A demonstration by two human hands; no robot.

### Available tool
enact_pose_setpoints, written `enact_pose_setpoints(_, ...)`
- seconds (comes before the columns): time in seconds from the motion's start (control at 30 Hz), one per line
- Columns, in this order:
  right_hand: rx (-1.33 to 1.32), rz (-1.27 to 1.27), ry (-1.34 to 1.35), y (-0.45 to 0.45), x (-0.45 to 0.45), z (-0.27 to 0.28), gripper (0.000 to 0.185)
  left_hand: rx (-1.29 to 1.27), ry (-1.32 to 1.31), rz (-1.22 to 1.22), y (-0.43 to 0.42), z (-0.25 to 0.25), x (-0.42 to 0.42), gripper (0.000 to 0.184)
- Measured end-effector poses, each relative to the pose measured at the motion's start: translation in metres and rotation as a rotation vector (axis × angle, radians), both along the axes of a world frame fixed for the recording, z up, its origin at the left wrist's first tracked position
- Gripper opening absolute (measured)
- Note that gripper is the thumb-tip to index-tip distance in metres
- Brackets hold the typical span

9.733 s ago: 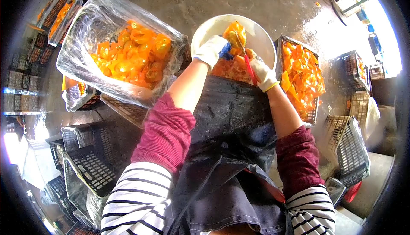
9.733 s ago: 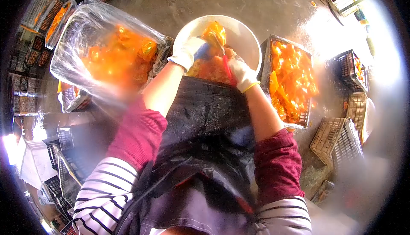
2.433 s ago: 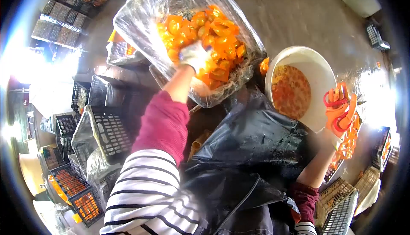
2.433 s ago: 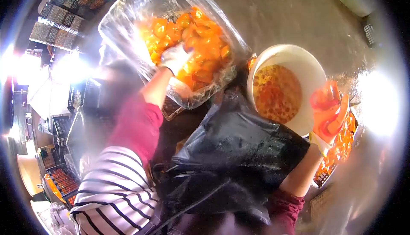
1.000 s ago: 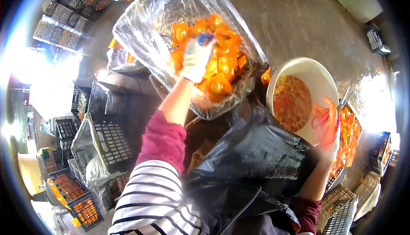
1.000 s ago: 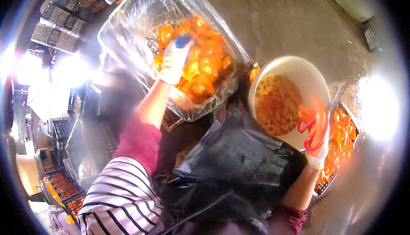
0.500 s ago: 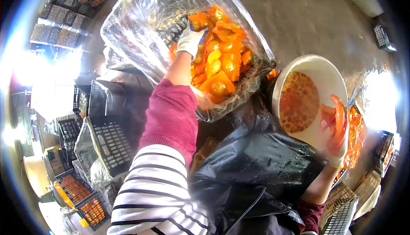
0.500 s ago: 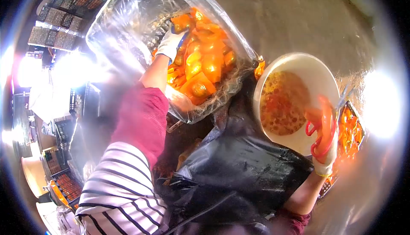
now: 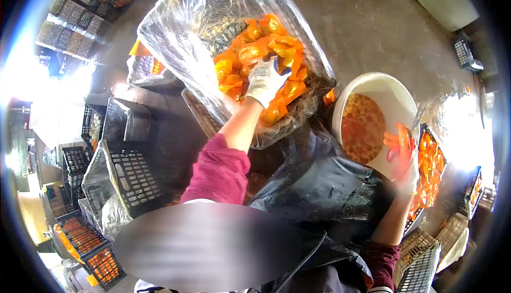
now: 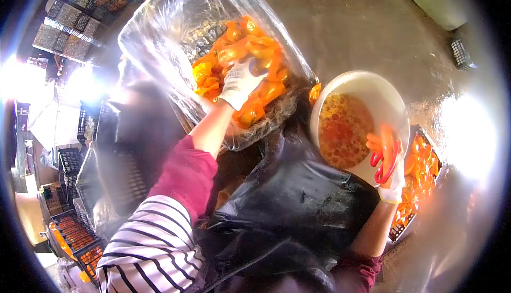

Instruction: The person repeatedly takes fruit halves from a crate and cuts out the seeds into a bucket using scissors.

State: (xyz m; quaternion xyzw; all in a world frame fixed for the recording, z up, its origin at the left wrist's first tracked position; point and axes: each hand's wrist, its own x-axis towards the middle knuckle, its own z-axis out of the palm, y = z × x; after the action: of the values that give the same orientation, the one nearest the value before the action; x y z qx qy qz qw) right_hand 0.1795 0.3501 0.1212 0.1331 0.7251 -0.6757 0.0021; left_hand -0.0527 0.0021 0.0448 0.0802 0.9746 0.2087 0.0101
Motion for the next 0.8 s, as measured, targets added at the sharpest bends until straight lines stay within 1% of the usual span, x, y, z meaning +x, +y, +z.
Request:
enact_pose_setpoints(0.07,-0.053,-0.048,0.010,0.000,0.004,-0.006,0.088,0.002,0.002,-0.102,-0.004,0.018,0.003,0.045)
enact_pose_setpoints(0.13,-0.082,-0.069,0.019,0.006,0.004,-0.016,0.082,0.097,-0.141,-0.023,0.000,0.065,0.000,0.044)
enact_pose_setpoints(0.17,-0.085,-0.064,0.024,0.012,0.005,-0.022,0.078,0.140,-0.216,0.015,-0.001,0.077,-0.002,0.043)
enact_pose_setpoints(0.23,0.005,-0.089,-0.072,0.006,-0.003,-0.016,0.067,0.246,0.265,0.036,-0.011,0.069,-0.015,0.037)
enact_pose_setpoints(0.27,0.100,-0.117,-0.172,0.002,-0.009,-0.005,0.062,0.292,0.347,0.090,-0.013,0.067,-0.025,0.036)
enact_pose_setpoints(0.3,0.195,-0.145,-0.270,-0.002,-0.014,0.003,0.056,0.159,0.379,0.097,-0.025,0.056,-0.043,0.049)
enact_pose_setpoints(0.37,0.191,-0.128,-0.113,-0.001,-0.007,0.001,0.044,-0.021,0.174,0.162,-0.050,-0.006,-0.068,0.070)
enact_pose_setpoints(0.4,0.263,-0.137,-0.107,-0.012,-0.010,0.010,0.045,-0.094,-0.186,0.191,-0.045,-0.008,-0.062,0.085)
enact_pose_setpoints(0.43,0.334,-0.139,-0.103,-0.019,-0.012,0.016,0.047,-0.077,-0.089,0.167,-0.039,-0.013,-0.048,0.087)
enact_pose_setpoints(0.5,0.238,-0.143,-0.174,-0.018,-0.014,0.018,0.046,0.021,-0.032,0.182,-0.023,-0.017,-0.032,0.084)
enact_pose_setpoints(0.53,0.193,-0.144,-0.209,-0.015,-0.013,0.019,0.046,0.014,-0.072,0.109,-0.014,-0.011,-0.025,0.083)
enact_pose_setpoints(0.57,0.032,-0.198,-0.152,-0.011,-0.011,0.012,0.045,0.009,-0.109,0.035,-0.004,-0.003,-0.017,0.082)
enact_pose_setpoints(0.6,-0.130,-0.251,-0.093,-0.005,-0.007,-0.002,0.044,-0.064,-0.060,0.028,0.004,0.000,-0.005,0.077)
enact_pose_setpoints(0.63,-0.290,-0.302,-0.031,-0.004,-0.006,-0.010,0.043,-0.075,0.067,0.043,0.003,-0.014,0.005,0.072)
enact_pose_setpoints(0.67,-0.280,-0.300,-0.033,-0.003,-0.004,-0.017,0.041,-0.066,0.098,0.032,-0.002,-0.024,0.004,0.070)
enact_pose_setpoints(0.7,-0.268,-0.302,-0.035,-0.004,-0.004,-0.019,0.039,-0.055,0.127,0.016,-0.003,-0.019,0.006,0.068)
enact_pose_setpoints(0.73,-0.296,-0.326,-0.050,-0.003,-0.002,-0.018,0.037,-0.026,0.080,0.044,-0.004,-0.013,0.007,0.067)
enact_pose_setpoints(0.77,-0.324,-0.350,-0.064,-0.002,-0.001,-0.016,0.034,0.020,0.047,0.080,-0.006,-0.008,0.004,0.071)
enact_pose_setpoints(0.8,-0.392,-0.392,-0.094,-0.004,0.001,-0.014,0.032,-0.047,0.121,0.093,-0.010,-0.007,0.002,0.074)
